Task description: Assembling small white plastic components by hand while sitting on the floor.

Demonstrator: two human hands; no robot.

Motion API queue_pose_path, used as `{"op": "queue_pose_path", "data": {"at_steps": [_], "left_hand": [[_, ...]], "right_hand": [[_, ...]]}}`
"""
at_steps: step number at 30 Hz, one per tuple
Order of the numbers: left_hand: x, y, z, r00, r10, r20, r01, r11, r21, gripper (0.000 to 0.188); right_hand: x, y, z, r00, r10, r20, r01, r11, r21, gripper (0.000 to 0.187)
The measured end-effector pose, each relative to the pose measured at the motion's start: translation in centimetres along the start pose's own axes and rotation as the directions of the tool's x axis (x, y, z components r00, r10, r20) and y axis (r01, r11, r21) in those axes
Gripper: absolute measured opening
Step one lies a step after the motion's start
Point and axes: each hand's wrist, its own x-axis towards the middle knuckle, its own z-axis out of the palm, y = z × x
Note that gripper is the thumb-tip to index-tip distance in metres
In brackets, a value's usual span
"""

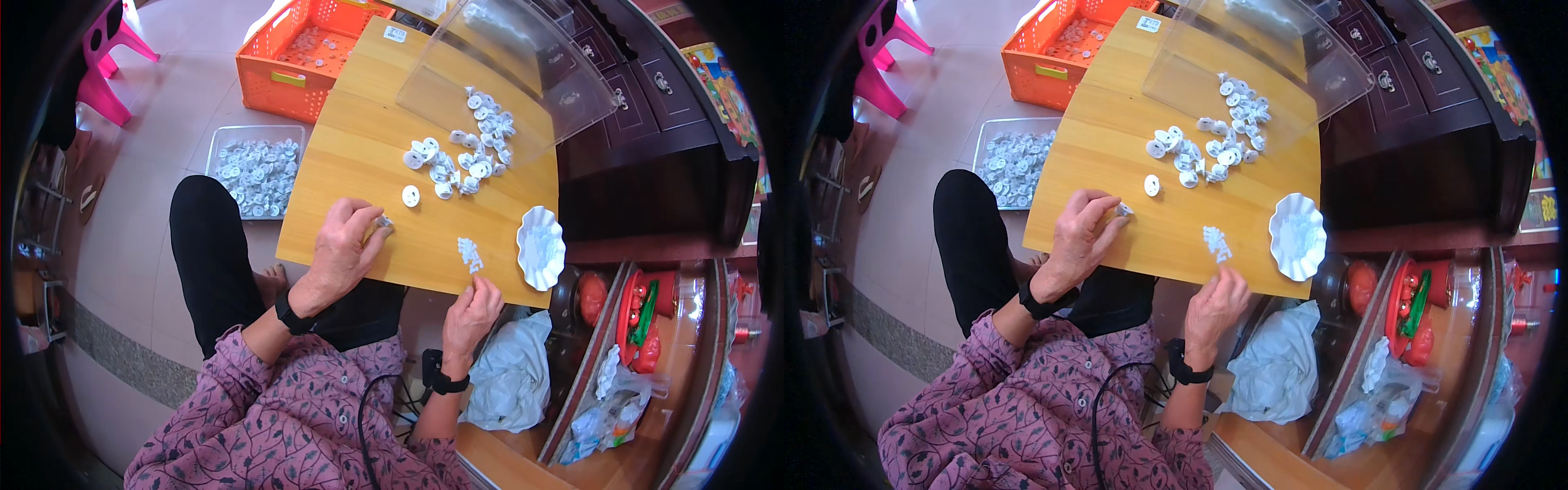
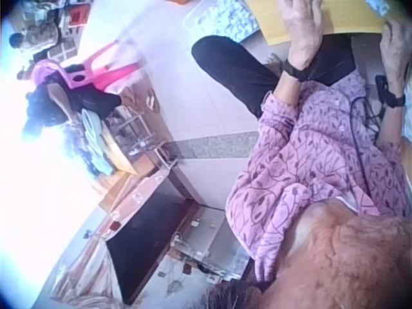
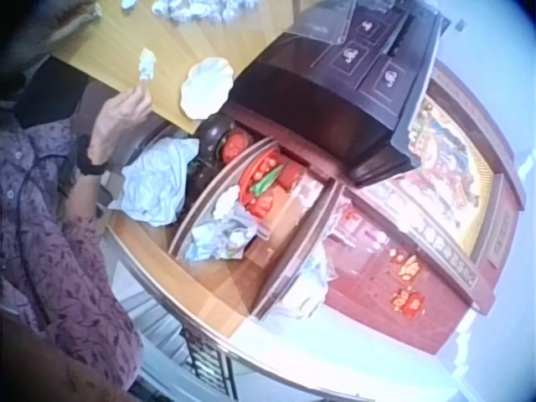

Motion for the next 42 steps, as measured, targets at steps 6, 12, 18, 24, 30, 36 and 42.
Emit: {"op": "queue_pose_path", "data": {"at_steps": [6, 12, 18, 24, 30, 36, 42], "left_hand": [[0.3, 0.6, 1.0, 0.997, 0.046, 0.062, -0.053, 0.992, 0.114, 0.031], [0.0, 0.1, 1.2, 0.994, 0.086, 0.067, -0.096, 0.982, 0.162, 0.033], [-0.1, 0.0, 1.1, 0.993, 0.106, 0.043, -0.110, 0.988, 0.108, 0.029], [-0.2, 0.1, 0.9, 0.994, 0.102, 0.041, -0.106, 0.989, 0.101, 0.027], [-0.2, 0.1, 1.1, 0.993, 0.101, 0.056, -0.107, 0.988, 0.112, 0.027], [-0.4, 0.1, 1.1, 0.993, 0.101, 0.055, -0.107, 0.987, 0.122, 0.027], [-0.4, 0.0, 1.3, 0.992, 0.111, 0.065, -0.119, 0.984, 0.134, 0.030]], "right_hand": [[-0.2, -0.2, -0.1, 0.993, -0.003, 0.119, -0.010, 0.995, 0.103, 0.018], [-0.2, 0.7, 0.8, 0.998, 0.063, -0.019, -0.058, 0.979, 0.193, 0.016], [0.1, 1.2, 0.4, 0.997, -0.030, 0.071, 0.022, 0.994, 0.105, 0.021], [0.4, 0.3, -0.3, 0.991, -0.052, 0.126, 0.055, 0.998, -0.022, 0.022], [-0.1, 1.6, 0.0, 0.996, -0.034, 0.081, 0.029, 0.997, 0.066, 0.022], [-0.1, 1.7, -1.4, 0.979, -0.087, 0.183, 0.071, 0.994, 0.089, 0.033], [-0.2, 2.6, -2.4, 0.958, -0.143, 0.247, 0.105, 0.981, 0.161, 0.036]]}}
